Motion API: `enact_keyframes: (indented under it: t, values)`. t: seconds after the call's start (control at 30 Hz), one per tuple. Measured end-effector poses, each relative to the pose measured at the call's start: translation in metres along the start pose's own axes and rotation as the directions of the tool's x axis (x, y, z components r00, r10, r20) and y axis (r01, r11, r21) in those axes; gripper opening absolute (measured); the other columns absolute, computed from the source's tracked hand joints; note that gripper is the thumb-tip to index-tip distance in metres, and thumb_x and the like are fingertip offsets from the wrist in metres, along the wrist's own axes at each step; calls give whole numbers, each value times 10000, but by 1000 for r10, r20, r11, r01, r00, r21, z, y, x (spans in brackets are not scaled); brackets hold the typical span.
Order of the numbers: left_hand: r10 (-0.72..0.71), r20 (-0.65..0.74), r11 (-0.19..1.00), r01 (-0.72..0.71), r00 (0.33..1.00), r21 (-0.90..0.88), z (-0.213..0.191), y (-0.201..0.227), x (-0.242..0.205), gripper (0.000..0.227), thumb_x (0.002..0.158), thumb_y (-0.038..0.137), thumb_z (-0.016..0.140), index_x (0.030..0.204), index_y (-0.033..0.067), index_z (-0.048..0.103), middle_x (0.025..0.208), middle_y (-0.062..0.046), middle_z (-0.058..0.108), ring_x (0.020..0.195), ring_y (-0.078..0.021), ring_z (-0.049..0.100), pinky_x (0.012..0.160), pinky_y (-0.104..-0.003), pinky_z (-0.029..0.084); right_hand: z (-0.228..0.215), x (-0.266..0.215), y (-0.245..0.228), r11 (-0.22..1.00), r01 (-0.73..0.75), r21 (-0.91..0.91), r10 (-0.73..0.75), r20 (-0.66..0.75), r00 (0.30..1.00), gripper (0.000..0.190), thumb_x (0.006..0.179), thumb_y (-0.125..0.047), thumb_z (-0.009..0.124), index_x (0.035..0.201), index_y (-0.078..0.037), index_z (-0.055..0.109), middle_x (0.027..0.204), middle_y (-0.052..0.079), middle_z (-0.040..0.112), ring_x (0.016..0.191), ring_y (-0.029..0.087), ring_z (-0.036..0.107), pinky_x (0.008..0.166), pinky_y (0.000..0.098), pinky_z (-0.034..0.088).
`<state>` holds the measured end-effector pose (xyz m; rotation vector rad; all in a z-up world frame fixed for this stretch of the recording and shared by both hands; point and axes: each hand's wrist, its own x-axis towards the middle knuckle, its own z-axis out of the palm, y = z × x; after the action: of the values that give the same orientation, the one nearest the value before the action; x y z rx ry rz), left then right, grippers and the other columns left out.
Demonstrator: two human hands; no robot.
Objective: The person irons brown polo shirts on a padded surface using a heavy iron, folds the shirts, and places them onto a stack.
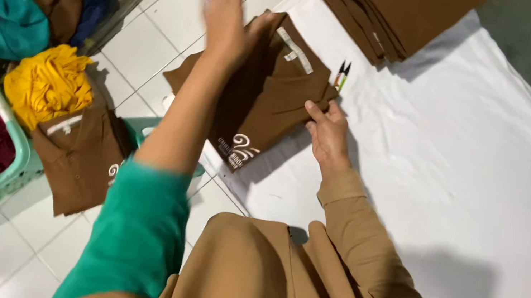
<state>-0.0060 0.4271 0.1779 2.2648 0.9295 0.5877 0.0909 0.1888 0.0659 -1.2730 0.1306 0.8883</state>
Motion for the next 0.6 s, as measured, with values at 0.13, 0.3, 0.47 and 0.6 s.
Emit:
enact_keyframes:
  t: [0.13, 0.3, 0.47, 0.6]
  values:
    - [104, 15, 925, -102, 994, 365, -34, 46, -110, 907, 991, 678, 601, 1669, 198, 238, 1717, -152, 222, 1576, -423, 145, 1118, -801, -21, -40, 3, 7, 994, 106, 1, -106, 66, 992, 792, 990, -131, 751, 1626, -25, 292, 1411, 179, 436, 1270, 273, 563, 1120, 442, 507]
    - [-2, 145, 876, -68, 989, 478, 12, 11, -142, 989, 888, 763, 563, 1671, 241, 257, 1710, -141, 271, 1567, -411, 206, 1112, -817, 38, -94, -85, 6, 972, 206, -112, -209, -15, 978, 556, 1023, -97, 635, 1533, 11, 443, 1354, 283, 576, 1189, 381, 658, 1041, 473, 550]
    - [10, 139, 842, -84, 990, 534, 19, 11, -139, 1007, 860, 782, 571, 1671, 256, 290, 1699, -117, 332, 1555, -396, 267, 1103, -810, 59, -191, -185, 48, 763, 232, -604, -476, -280, 834, 238, 990, -100, 686, 1215, -32, 724, 1172, 191, 738, 1156, 332, 697, 945, 441, 589]
    - [31, 90, 820, -77, 995, 567, 16, 19, -148, 1079, 816, 810, 545, 1678, 255, 208, 1710, -172, 245, 1555, -454, 200, 1048, -870, 51, -303, -236, 164, 189, 41, -981, -881, -151, 448, 290, 883, -165, 719, 1137, -305, 744, 1183, -80, 634, 1166, 194, 594, 1066, 378, 463]
